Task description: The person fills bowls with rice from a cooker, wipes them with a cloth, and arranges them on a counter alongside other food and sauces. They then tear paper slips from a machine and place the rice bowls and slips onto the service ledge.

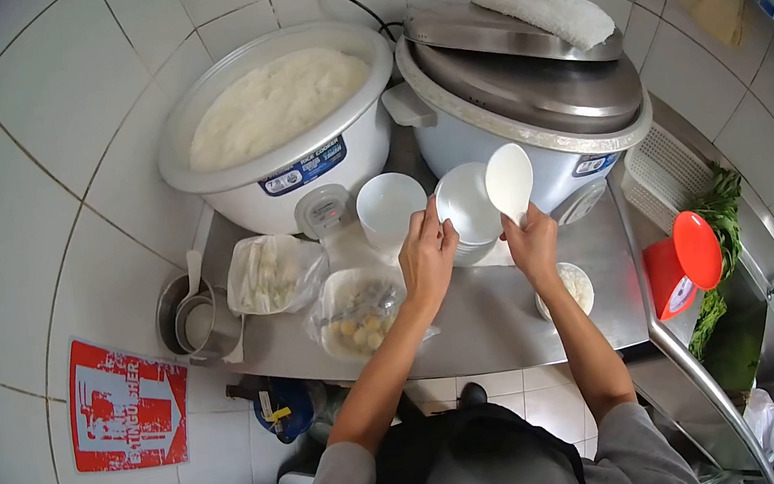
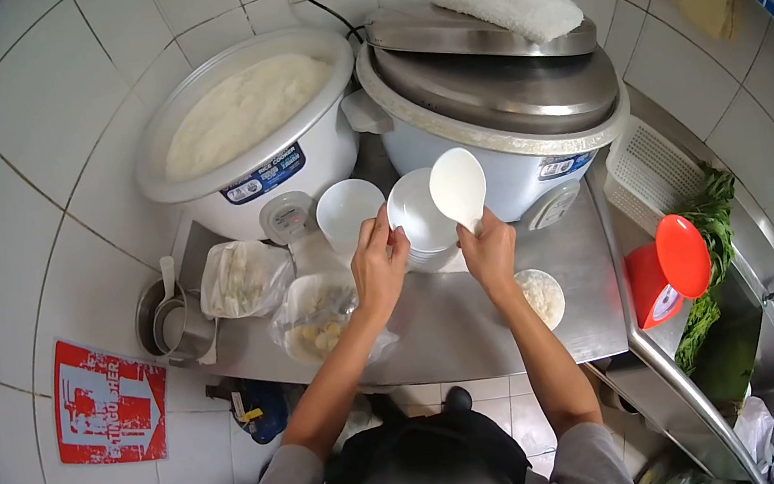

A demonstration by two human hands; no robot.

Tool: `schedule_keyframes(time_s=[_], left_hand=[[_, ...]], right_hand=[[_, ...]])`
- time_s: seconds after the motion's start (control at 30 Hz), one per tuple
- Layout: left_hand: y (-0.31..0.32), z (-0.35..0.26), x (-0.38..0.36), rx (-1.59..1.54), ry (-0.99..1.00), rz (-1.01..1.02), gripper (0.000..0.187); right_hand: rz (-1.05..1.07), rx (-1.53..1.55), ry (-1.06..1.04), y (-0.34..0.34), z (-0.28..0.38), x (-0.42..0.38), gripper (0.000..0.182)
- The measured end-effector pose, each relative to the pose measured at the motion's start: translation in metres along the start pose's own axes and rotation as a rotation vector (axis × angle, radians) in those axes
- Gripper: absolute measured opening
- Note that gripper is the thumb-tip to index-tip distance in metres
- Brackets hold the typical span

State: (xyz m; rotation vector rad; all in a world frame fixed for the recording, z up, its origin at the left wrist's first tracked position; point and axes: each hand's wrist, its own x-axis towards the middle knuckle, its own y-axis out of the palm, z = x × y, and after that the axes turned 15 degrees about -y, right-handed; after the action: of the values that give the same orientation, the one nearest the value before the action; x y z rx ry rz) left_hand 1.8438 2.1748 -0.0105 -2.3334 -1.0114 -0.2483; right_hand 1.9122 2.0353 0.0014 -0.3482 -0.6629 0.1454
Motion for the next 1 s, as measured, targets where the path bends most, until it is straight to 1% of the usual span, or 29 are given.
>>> schedule_keyframes(time_s=[0.07,0.13,0.17,0.23,0.27,0.3,0.33,0.37,0.4,0.43,0.47,0.5,0.53,0.57,0.6,0.63,0.67,0.7,0.73,0.77,0.8,0.83,0.9,0.93,1.0], left_hand=[[-0.002,0.0,0.005,0.025,0.019,-0.003,0.039],[-0.009,0.0,0.007,-0.212,0.112,0.061,0.05],[-0.011,-0.002,0.01,-0.208,0.116,0.05,0.05],[-0.031,-0.025,0.016,-1.203,-0.353,0.333,0.056],[-0.046,-0.032,0.021,-1.385,-0.496,0.432,0.066],[-0.062,-0.023,0.027,-1.511,-0.612,0.562,0.072],[-0.081,-0.019,0.034,-1.54,-0.619,0.525,0.074],[-0.101,-0.016,0.042,-1.569,-0.622,0.486,0.076],[-0.124,-0.01,0.048,-1.564,-0.606,0.476,0.076],[-0.147,-0.002,0.053,-1.6,-0.516,0.482,0.075],[-0.17,0.005,0.061,-1.634,-0.424,0.49,0.074],[-0.191,0.011,0.069,-1.627,-0.404,0.485,0.074],[-0.211,0.017,0.077,-1.541,-0.421,0.328,0.072],[-0.228,0.024,0.088,-1.452,-0.436,0.174,0.07],[-0.243,0.035,0.101,-1.446,-0.419,0.17,0.07],[-0.256,0.046,0.113,-1.335,-0.359,0.044,0.069],[-0.267,0.055,0.125,-1.225,-0.302,-0.079,0.068],[-0.277,0.059,0.132,-1.224,-0.293,-0.082,0.068],[-0.286,0.058,0.137,-1.184,-0.262,-0.13,0.069],[-0.29,0.06,0.139,-1.144,-0.242,-0.184,0.071],[-0.293,0.065,0.14,-1.166,-0.238,-0.21,0.068],[-0.297,0.071,0.141,-1.156,-0.257,-0.222,0.068],[-0.298,0.076,0.14,-1.116,-0.251,-0.241,0.065],[-0.297,0.076,0.142,-1.12,-0.263,-0.252,0.065],[-0.296,0.073,0.15,-1.111,-0.282,-0.291,0.064]], right_hand=[[-0.033,0.042,-0.02,0.001,-0.001,0.001,0.019],[-0.132,0.179,0.048,-0.002,0.018,0.004,0.017],[-0.156,0.258,0.024,0.001,0.024,0.009,0.018],[-0.036,0.358,0.099,0.006,0.062,0.021,0.02],[0.116,0.359,0.089,0.014,0.077,0.028,0.021],[0.269,0.354,0.077,0.022,0.095,0.039,0.022],[0.393,0.252,0.082,0.024,0.132,0.056,0.029],[0.433,0.247,-0.118,0.037,0.133,0.074,0.037],[0.484,0.311,-0.135,0.05,0.143,0.099,0.039],[0.46,0.353,-0.203,0.068,0.148,0.126,0.041],[0.435,0.243,-0.201,0.088,0.149,0.157,0.039],[0.412,0.146,-0.396,0.114,0.133,0.191,0.035],[0.391,-0.035,-0.532,0.133,0.13,0.218,0.031],[0.416,-0.299,-0.564,0.155,0.12,0.244,0.028],[0.433,-0.565,-0.588,0.176,0.109,0.266,0.025],[0.423,-0.557,-0.601,0.192,0.103,0.283,0.025],[0.475,-0.911,-0.728,0.204,0.097,0.299,0.021],[0.519,-1.274,-0.84,0.214,0.088,0.313,0.019],[0.508,-1.277,-0.846,0.224,0.075,0.33,0.019],[0.593,-1.381,-0.851,0.235,0.059,0.344,0.017],[0.688,-1.476,-0.853,0.246,0.046,0.35,0.018],[0.709,-1.461,-0.86,0.245,0.047,0.346,0.018],[0.841,-1.329,-0.852,0.227,0.055,0.348,0.019],[0.856,-1.328,-0.861,0.224,0.057,0.344,0.019],[0.934,-1.157,-0.707,0.216,0.06,0.331,0.02]])
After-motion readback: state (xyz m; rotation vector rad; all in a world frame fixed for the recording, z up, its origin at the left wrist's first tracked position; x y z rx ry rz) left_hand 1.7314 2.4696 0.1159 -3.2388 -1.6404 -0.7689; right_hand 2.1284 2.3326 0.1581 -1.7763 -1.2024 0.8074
